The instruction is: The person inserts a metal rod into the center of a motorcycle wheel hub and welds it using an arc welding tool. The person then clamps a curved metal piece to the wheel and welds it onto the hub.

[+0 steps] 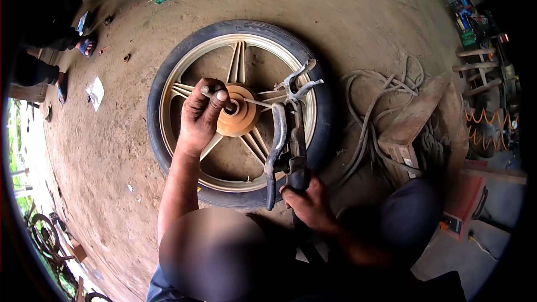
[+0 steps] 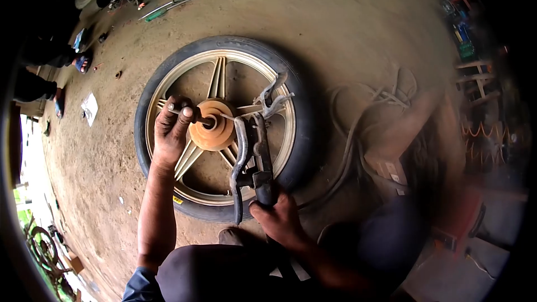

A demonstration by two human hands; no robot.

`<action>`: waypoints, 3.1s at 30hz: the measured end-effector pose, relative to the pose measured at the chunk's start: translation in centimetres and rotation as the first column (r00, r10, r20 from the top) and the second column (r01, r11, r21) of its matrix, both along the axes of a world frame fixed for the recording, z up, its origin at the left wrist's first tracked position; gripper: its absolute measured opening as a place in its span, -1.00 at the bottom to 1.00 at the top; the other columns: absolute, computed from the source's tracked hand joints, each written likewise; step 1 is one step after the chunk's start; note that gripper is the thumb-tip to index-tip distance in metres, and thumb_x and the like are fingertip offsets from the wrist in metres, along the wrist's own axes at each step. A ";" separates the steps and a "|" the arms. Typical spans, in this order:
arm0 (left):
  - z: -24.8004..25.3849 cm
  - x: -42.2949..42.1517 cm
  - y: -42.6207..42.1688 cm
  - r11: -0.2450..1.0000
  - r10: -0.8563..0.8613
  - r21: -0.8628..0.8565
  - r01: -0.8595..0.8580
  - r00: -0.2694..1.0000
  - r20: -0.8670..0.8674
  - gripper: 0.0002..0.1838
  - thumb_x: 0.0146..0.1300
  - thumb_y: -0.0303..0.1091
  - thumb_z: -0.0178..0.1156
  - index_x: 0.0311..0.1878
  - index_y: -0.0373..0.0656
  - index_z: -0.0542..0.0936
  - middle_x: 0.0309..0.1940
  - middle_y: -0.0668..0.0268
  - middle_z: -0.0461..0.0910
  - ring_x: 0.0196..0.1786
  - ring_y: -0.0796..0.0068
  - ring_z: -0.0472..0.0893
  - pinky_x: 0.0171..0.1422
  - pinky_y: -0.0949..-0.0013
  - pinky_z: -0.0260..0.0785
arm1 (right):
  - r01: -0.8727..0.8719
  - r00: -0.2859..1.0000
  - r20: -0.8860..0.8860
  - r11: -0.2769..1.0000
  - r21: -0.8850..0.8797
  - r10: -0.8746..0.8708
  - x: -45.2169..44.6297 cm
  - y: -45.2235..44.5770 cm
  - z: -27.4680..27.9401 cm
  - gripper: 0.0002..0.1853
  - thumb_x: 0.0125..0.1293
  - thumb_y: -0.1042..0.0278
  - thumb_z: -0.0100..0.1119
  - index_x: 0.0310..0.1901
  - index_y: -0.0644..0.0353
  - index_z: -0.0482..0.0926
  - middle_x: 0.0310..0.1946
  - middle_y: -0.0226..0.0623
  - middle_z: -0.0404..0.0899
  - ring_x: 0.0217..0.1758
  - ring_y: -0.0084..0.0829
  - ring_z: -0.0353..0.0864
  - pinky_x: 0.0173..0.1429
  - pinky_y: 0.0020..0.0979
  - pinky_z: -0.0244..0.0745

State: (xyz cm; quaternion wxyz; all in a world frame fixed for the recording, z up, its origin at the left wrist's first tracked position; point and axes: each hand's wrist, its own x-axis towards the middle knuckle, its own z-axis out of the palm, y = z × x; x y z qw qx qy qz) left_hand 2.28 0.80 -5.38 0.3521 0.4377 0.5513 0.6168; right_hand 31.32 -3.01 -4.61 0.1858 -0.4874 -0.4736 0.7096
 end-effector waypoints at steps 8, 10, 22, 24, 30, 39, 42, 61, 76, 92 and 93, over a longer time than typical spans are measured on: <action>-1.6 -0.5 1.2 0.989 0.135 0.050 -0.140 0.986 0.099 -0.67 0.61 -0.20 0.17 -0.30 -0.18 0.48 -0.49 0.47 0.48 -0.39 0.69 0.43 -0.24 0.53 0.36 | 0.021 1.000 0.018 0.998 -0.056 -0.020 0.1 -0.3 -1.2 -0.86 0.18 0.46 0.27 -0.26 0.22 0.51 -0.52 -0.53 0.43 -0.42 -0.63 0.40 -0.30 -0.41 0.41; -1.8 -0.4 1.4 0.978 0.194 0.049 -0.200 0.975 0.107 -0.63 0.58 -0.16 0.21 -0.34 -0.20 0.48 -0.54 0.46 0.50 -0.45 0.70 0.42 -0.31 0.53 0.34 | 0.030 1.000 0.012 0.997 -0.065 -0.029 -0.2 -0.3 -1.2 -0.86 0.17 0.45 0.28 -0.27 0.22 0.51 -0.52 -0.53 0.42 -0.43 -0.64 0.39 -0.30 -0.41 0.40; 0.2 -0.6 1.9 0.985 0.163 -0.075 -0.154 0.979 0.126 -0.62 0.60 -0.12 0.18 -0.35 -0.13 0.43 -0.52 0.45 0.43 -0.44 0.63 0.40 -0.27 0.46 0.35 | -0.033 0.993 0.119 0.996 0.088 0.022 -1.6 -1.2 -1.6 -0.83 0.11 0.45 0.30 -0.28 0.23 0.53 -0.50 -0.47 0.44 -0.39 -0.56 0.42 -0.23 -0.35 0.45; -0.3 -0.9 1.8 0.985 0.163 -0.070 -0.157 0.983 0.081 -0.62 0.59 -0.12 0.18 -0.35 -0.13 0.44 -0.52 0.46 0.44 -0.44 0.64 0.41 -0.28 0.46 0.34 | -0.039 0.992 0.125 0.995 0.088 0.028 -1.9 -0.9 -1.8 -0.82 0.10 0.45 0.31 -0.27 0.23 0.54 -0.50 -0.47 0.45 -0.39 -0.56 0.42 -0.23 -0.35 0.46; -0.3 0.3 1.7 0.986 0.162 -0.033 -0.163 0.986 -0.044 -0.64 0.55 -0.18 0.26 -0.37 -0.17 0.49 -0.57 0.48 0.48 -0.48 0.74 0.46 -0.37 0.52 0.37 | -0.029 0.987 0.161 0.997 0.076 0.016 -2.1 -1.1 -2.0 -0.80 0.08 0.45 0.32 -0.25 0.23 0.56 -0.52 -0.51 0.42 -0.41 -0.58 0.39 -0.24 -0.36 0.45; -0.1 0.4 1.4 0.988 0.137 -0.061 -0.139 0.990 -0.036 -0.64 0.57 -0.18 0.22 -0.35 -0.16 0.48 -0.51 0.48 0.47 -0.42 0.70 0.43 -0.30 0.51 0.35 | -0.051 0.992 0.118 0.994 0.100 0.039 -2.7 -1.1 -1.9 -0.87 0.11 0.52 0.27 -0.37 0.15 0.48 -0.57 -0.62 0.33 -0.46 -0.69 0.30 -0.35 -0.44 0.33; 0.1 -0.1 1.6 0.991 0.130 -0.046 -0.129 0.991 0.015 -0.63 0.60 -0.14 0.18 -0.34 -0.13 0.44 -0.49 0.47 0.45 -0.39 0.66 0.41 -0.23 0.49 0.35 | -0.024 0.995 0.100 0.997 0.071 0.016 -2.7 -0.8 -2.1 -0.87 0.11 0.52 0.27 -0.37 0.14 0.49 -0.57 -0.63 0.32 -0.48 -0.69 0.29 -0.37 -0.44 0.32; -0.4 0.8 1.6 0.980 0.198 0.003 -0.198 0.978 0.064 -0.61 0.58 -0.13 0.21 -0.35 -0.19 0.46 -0.53 0.44 0.52 -0.45 0.68 0.48 -0.30 0.53 0.39 | -0.066 0.986 0.158 0.994 0.082 0.052 -2.8 -0.3 -2.2 -0.66 0.07 0.35 0.34 -0.09 0.27 0.62 -0.46 -0.35 0.57 -0.35 -0.44 0.53 -0.17 -0.26 0.50; -0.9 0.8 1.6 0.968 0.239 0.061 -0.244 0.968 0.079 -0.63 0.60 -0.18 0.19 -0.34 -0.19 0.48 -0.55 0.43 0.51 -0.48 0.67 0.46 -0.34 0.51 0.34 | -0.078 0.984 0.171 0.970 0.229 0.039 -2.4 0.2 -1.9 -0.60 0.04 0.28 0.35 -0.06 0.26 0.65 -0.51 -0.22 0.58 -0.44 -0.34 0.55 -0.25 -0.22 0.51; -1.3 1.0 0.3 0.964 0.232 0.096 -0.247 0.963 0.139 -0.62 0.59 -0.18 0.20 -0.35 -0.19 0.43 -0.53 0.41 0.48 -0.46 0.67 0.40 -0.30 0.52 0.34 | -0.136 0.972 0.211 0.981 0.136 0.105 -2.4 -0.1 -1.6 -0.65 0.07 0.35 0.31 -0.06 0.23 0.65 -0.56 -0.36 0.48 -0.45 -0.48 0.45 -0.25 -0.30 0.46; -1.5 1.1 0.2 0.960 0.257 0.079 -0.267 0.959 0.119 -0.62 0.59 -0.20 0.20 -0.36 -0.20 0.43 -0.53 0.41 0.49 -0.46 0.67 0.41 -0.31 0.52 0.34 | -0.093 0.983 0.172 0.982 0.167 0.064 -2.6 -0.4 -2.0 -0.65 0.08 0.36 0.29 -0.06 0.23 0.66 -0.57 -0.36 0.47 -0.45 -0.49 0.44 -0.26 -0.31 0.46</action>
